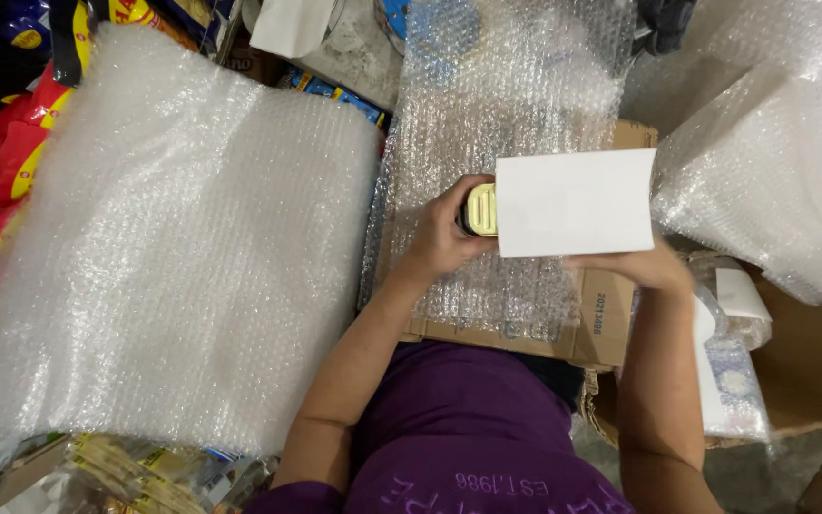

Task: The person wraps various canned and packaged food items in bubble wrap, securing each item with tape using a hand-held dispenser on a cardboard workspace.

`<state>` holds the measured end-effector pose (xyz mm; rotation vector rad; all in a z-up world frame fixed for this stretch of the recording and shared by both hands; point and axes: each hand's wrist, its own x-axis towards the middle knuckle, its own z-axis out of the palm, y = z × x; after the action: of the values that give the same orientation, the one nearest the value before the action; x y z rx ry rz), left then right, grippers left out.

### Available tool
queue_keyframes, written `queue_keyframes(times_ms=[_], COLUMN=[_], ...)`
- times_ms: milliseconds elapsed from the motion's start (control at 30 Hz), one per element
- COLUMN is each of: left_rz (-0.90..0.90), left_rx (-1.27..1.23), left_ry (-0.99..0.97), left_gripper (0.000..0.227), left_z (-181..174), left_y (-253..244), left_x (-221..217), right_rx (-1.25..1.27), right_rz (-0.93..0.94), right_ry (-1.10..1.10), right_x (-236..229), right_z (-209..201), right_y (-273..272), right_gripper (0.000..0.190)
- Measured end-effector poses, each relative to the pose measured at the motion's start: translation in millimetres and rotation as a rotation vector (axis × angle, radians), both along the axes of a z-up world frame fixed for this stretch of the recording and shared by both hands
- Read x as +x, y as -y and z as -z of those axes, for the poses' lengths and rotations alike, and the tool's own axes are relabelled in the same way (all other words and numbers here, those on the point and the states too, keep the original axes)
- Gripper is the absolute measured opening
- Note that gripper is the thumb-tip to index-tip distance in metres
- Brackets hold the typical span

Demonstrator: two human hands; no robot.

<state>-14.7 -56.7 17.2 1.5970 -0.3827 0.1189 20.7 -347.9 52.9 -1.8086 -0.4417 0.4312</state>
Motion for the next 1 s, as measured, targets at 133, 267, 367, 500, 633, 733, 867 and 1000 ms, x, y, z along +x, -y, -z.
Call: queue_keyframes(times_ms=[133, 267, 367, 500, 633, 733, 867, 1000], left_rz=[0.019, 0.016, -0.005, 0.017, -0.018, 0.001, -0.021, -0.486], left_rx=[-0.039, -0.034, 0.015, 0.078, 0.0, 0.086, -0.113, 0.186], left_ry=[-0.013, -0.01, -0.004, -0.165, 0.084, 0.022, 0.038, 0.403], left_gripper=[0.061, 0.057, 0.055, 0.044, 0.055, 0.063, 0.079, 0.067], left_z=[-2.4, 0.9, 3.8, 3.6, -0.4, -2.6, -1.4, 0.9], left_y=[0.6, 2.2, 3.4, 6.8, -1.1, 0.9, 5.3, 1.3], left_x=[1.9, 3.3, 8.7, 8.8, 2.0, 3.4, -13.5, -37.7], right_rx=[0.55, 0.296, -0.101, 0.226, 0.736, 1.081, 0.787, 0.522], right_rz=[0.044, 0.446, 0.466, 0.344, 0.501, 0.701, 1.059, 1.1], right_ry=[-0.186, -0.155, 0.126, 0.563, 0.464, 0.131, -0.08, -0.268], right_x=[-4.1, -7.1, -35.7, -81.7, -77.4, -79.4, -85.0, -116.5], right_z=[-41.9, -66.0, -95.1, -108.8, -83.4, -36.4, 20.4, 42.8], right_y=[21.2, -7.6, -30.7, -30.0, 37.7, 71.9, 53.9, 42.1], right_gripper=[0.09, 0.031, 0.013, 0.015, 0.015, 0.016, 0.03, 0.028])
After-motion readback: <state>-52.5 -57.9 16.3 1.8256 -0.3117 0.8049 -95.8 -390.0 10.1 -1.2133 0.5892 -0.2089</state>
